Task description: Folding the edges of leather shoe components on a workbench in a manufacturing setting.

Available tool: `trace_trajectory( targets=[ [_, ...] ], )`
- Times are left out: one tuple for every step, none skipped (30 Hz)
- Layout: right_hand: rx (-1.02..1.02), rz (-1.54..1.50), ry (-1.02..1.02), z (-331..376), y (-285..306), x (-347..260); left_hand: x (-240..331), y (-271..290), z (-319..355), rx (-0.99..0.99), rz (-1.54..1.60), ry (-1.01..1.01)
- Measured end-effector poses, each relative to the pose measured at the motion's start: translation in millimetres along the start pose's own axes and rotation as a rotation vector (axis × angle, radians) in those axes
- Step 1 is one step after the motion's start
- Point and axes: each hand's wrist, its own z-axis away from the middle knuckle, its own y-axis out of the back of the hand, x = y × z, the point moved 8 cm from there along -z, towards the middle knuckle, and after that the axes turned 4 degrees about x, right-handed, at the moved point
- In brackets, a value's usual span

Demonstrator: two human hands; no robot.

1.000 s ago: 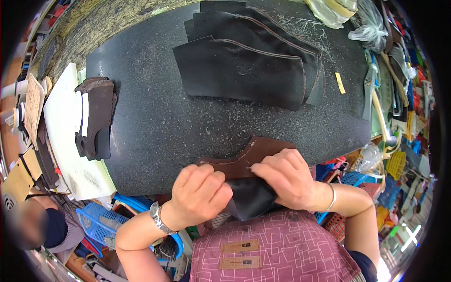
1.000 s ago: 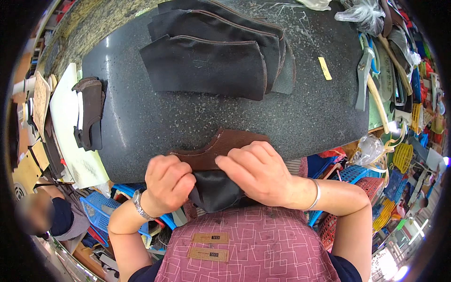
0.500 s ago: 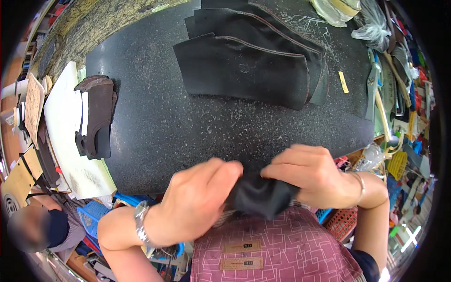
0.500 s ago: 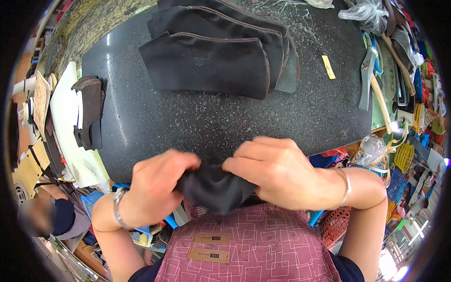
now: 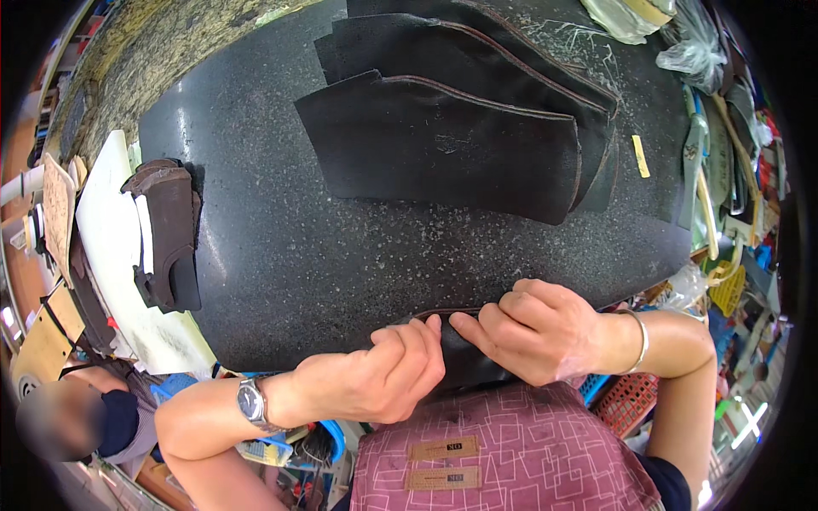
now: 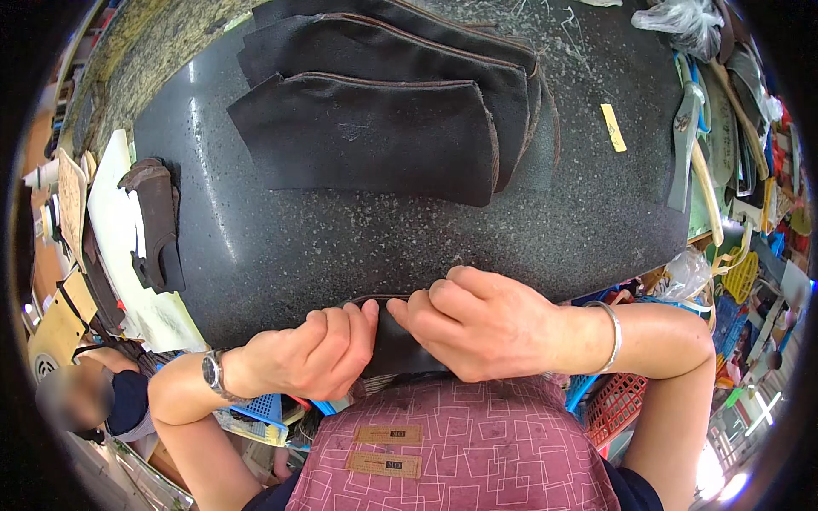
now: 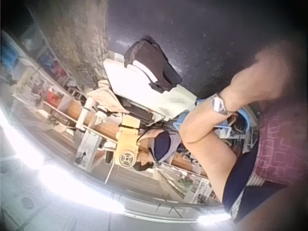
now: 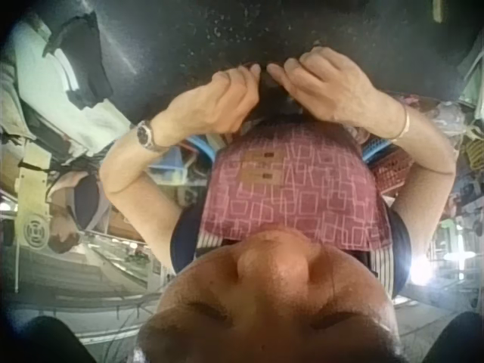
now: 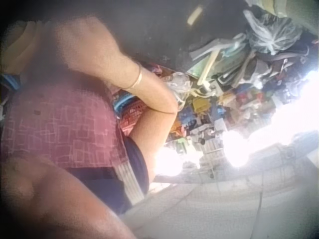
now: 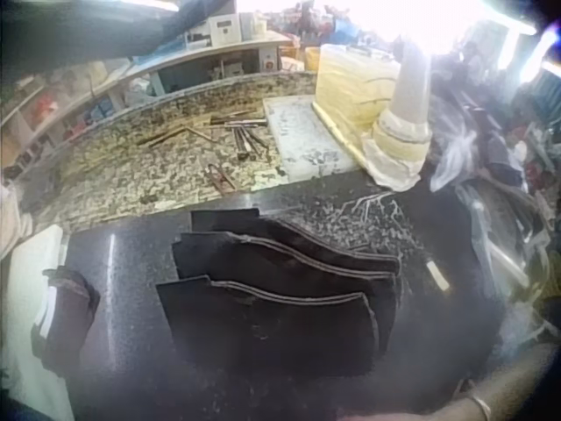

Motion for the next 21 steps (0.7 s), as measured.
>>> trace_trajectory(
  targets=[
    [-0.019, 0.034, -0.006, -0.4, -0.4, -1.8, 0.1, 0.9, 1.5, -0.002, 0.0, 0.0],
    [-0.017, 0.033, -0.005, -0.8, 1.7, -3.5, 0.1, 1.4, 4.4, -0.014, -0.05, -0.002],
    [-0.049, 0.066, 0.007, -0.9, 1.4, -5.6, 0.2, 2.9, 7.7, -0.027, -0.101, -0.004],
    [-0.081, 0.102, 0.017, -0.8, 0.5, -7.4, -4.3, 5.0, 11.6, -0.124, -0.034, 0.04],
    [-0.083, 0.106, 0.008, 0.3, -0.4, -7.2, -12.1, 11.8, 11.8, -0.118, -0.03, 0.033],
    [-0.092, 0.115, -0.009, 1.8, -1.6, -6.1, -27.6, 14.4, 12.4, -0.162, 0.173, 0.144],
    [-0.094, 0.121, -0.017, 2.6, -1.9, -6.3, -37.2, 14.3, 15.6, -0.215, 0.369, 0.26],
    [-0.091, 0.124, -0.019, 3.5, -2.8, -6.4, -38.4, 16.2, 20.8, -0.193, 0.44, 0.352],
    [-0.057, 0.146, -0.007, 4.5, -2.0, -7.0, -27.7, 12.8, 16.1, -0.191, 0.44, 0.346],
    [-0.017, 0.164, 0.023, 2.3, -0.2, -10.0, -20.4, 19.7, 7.8, -0.005, 0.615, 0.466],
    [-0.02, 0.166, 0.026, 3.6, -0.5, -8.5, -16.1, 19.4, 2.9, 0.194, 0.796, 0.575],
    [0.031, 0.174, 0.103, 8.1, 5.1, -12.0, -7.8, 2.2, -1.4, 0.137, 0.831, 0.641],
    [0.078, 0.177, 0.181, 14.9, 11.2, -16.8, -2.3, -4.5, -1.0, 0.15, 0.84, 0.64],
    [0.106, 0.223, 0.238, 21.7, 14.1, -22.5, 5.1, -7.7, -1.8, 0.129, 0.702, 0.572],
    [0.091, 0.226, 0.237, 25.2, 14.2, -23.5, 11.8, -9.3, -2.3, 0.108, 0.564, 0.506],
    [0.084, 0.241, 0.262, 28.2, 15.1, -24.9, 14.1, -12.7, 0.2, 0.077, 0.523, 0.492],
    [0.078, 0.256, 0.289, 31.5, 15.3, -26.8, 12.7, -13.1, 0.4, 0.092, 0.528, 0.494],
    [0.06, 0.247, 0.272, 35.1, 13.2, -26.9, 15.4, -14.1, -2.5, 0.054, 0.461, 0.438],
    [0.052, 0.252, 0.269, 35.6, 11.6, -27.8, 18.1, -15.6, -4.1, 0.013, 0.392, 0.375],
    [0.051, 0.264, 0.267, 35.8, 10.8, -28.3, 20.1, -18.6, -5.5, -0.027, 0.33, 0.345],
    [0.051, 0.276, 0.265, 36.0, 10.8, -28.2, 19.3, -18.7, -6.8, -0.02, 0.333, 0.342]
  ],
)
